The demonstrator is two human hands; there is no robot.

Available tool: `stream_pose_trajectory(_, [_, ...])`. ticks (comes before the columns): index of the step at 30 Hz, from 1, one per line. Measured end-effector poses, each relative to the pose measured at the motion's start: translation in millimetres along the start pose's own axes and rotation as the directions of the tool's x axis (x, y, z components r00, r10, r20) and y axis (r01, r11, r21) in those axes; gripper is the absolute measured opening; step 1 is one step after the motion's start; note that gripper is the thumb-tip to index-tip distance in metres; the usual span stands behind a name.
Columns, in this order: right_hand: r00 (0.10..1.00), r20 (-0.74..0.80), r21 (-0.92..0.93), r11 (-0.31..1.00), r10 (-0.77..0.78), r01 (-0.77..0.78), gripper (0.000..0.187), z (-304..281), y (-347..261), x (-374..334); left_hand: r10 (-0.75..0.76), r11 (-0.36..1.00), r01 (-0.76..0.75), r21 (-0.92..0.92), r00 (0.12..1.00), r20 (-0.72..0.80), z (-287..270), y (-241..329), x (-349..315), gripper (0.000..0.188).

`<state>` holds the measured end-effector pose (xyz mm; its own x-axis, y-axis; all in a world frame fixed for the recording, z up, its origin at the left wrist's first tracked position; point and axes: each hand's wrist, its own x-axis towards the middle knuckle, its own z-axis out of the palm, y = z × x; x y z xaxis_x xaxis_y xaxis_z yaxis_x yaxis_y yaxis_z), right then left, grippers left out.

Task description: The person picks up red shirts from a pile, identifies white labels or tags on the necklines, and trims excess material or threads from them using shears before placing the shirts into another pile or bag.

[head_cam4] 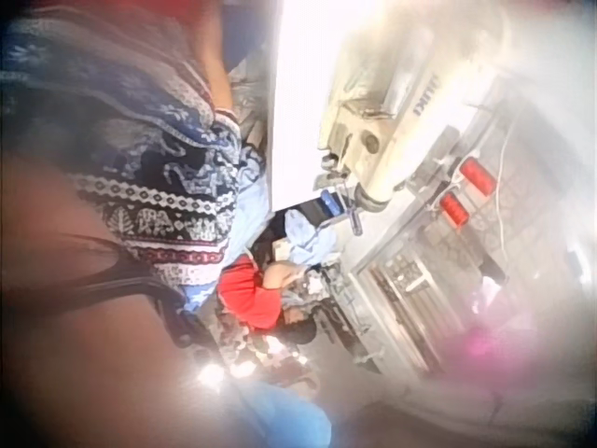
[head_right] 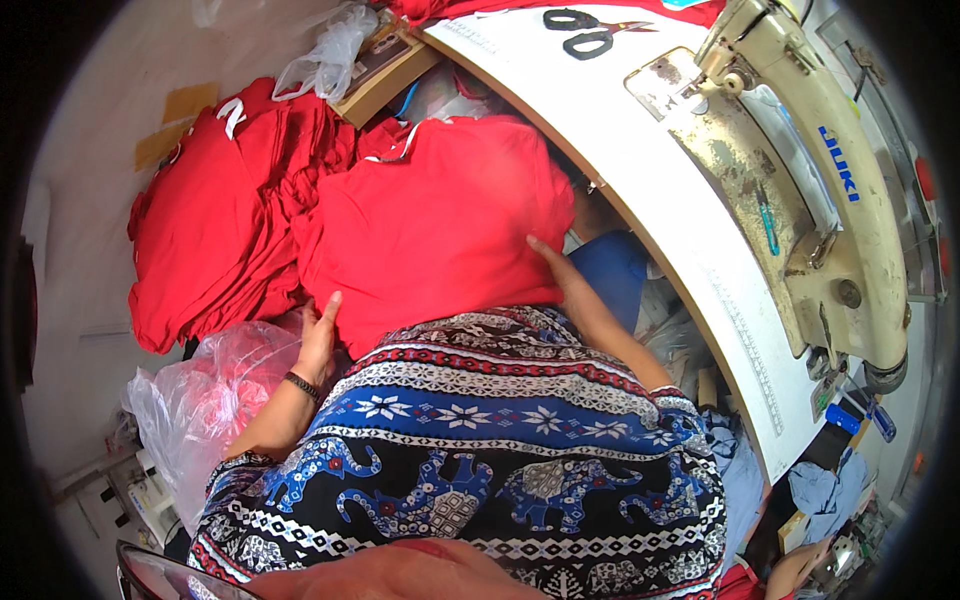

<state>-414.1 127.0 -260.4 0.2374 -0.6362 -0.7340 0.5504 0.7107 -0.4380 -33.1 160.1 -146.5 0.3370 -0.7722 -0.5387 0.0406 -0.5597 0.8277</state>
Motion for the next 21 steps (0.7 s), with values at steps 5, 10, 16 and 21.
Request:
stream_pose_trajectory(5, [0.991, -0.025, 0.037, 0.991, -0.13, 0.131, 0.07, 11, -36, -16, 0.245, 0.929, -0.298, 0.218, 0.939, 0.239, -2, 24, 35, 0.042])
stream_pose_trajectory(10, [0.966, -0.065, -0.06, 0.967, -0.251, 0.247, 0.061, 33, -82, -42, 0.421, 0.889, -0.443, 0.12, 0.891, 0.169, 12, 124, 45, 0.031])
stream_pose_trajectory(16, [0.974, -0.048, -0.152, 0.965, -0.223, 0.213, 0.062, -2, -44, 16, 0.012, 0.924, -0.099, 0.369, 0.972, 0.233, -35, -12, 96, 0.074])
stream_pose_trajectory(21, [0.997, 0.077, 0.069, 0.997, 0.018, -0.023, 0.074, -26, 12, 41, -0.597, 0.802, 0.574, 0.163, 0.766, 0.241, -11, 0, 27, 0.076])
